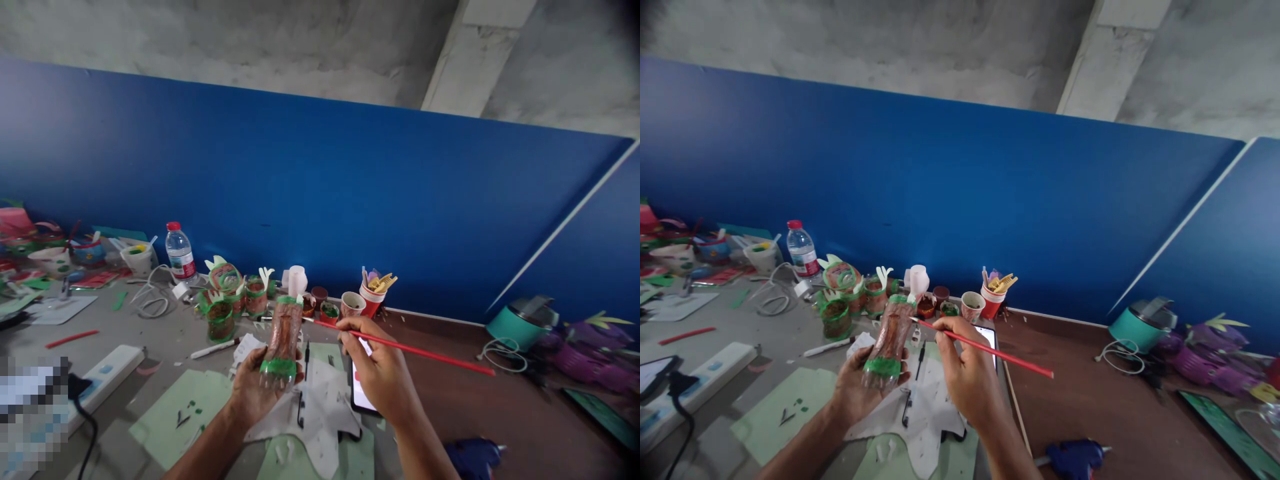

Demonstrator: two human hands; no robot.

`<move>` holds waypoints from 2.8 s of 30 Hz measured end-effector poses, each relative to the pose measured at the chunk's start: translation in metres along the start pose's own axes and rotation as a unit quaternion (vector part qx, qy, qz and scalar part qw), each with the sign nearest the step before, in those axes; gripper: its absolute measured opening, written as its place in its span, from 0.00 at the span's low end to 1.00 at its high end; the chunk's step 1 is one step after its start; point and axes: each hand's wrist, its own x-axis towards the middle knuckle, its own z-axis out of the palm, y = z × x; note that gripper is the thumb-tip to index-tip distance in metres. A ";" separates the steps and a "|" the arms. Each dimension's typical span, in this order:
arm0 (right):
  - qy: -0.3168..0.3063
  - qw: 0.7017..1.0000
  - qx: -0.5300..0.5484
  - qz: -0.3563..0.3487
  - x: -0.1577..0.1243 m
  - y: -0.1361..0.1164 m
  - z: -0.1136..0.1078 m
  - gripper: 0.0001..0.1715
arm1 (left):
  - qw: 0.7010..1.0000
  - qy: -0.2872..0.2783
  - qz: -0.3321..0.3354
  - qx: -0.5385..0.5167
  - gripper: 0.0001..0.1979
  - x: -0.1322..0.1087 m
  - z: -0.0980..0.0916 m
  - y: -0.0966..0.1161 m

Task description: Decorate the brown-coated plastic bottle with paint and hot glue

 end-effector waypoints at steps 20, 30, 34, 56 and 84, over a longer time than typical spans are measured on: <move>0.014 1.000 -0.013 -0.014 0.000 -0.003 -0.003 0.09 | 1.000 0.003 0.006 0.018 0.15 -0.001 -0.007 -0.002; 0.013 1.000 -0.013 -0.015 0.000 -0.004 -0.005 0.09 | 0.999 0.001 0.032 0.027 0.19 0.002 -0.009 -0.008; 0.014 1.000 -0.011 -0.014 -0.001 -0.004 -0.006 0.10 | 0.997 0.010 0.055 0.047 0.27 0.001 -0.013 -0.009; 0.012 1.000 0.004 0.010 -0.004 0.004 -0.009 0.09 | 0.996 0.064 0.034 0.043 0.15 -0.002 0.004 0.000; 0.059 0.994 -0.049 -0.082 0.002 0.010 0.000 0.08 | 0.996 0.011 0.086 -0.015 0.18 -0.002 0.008 -0.001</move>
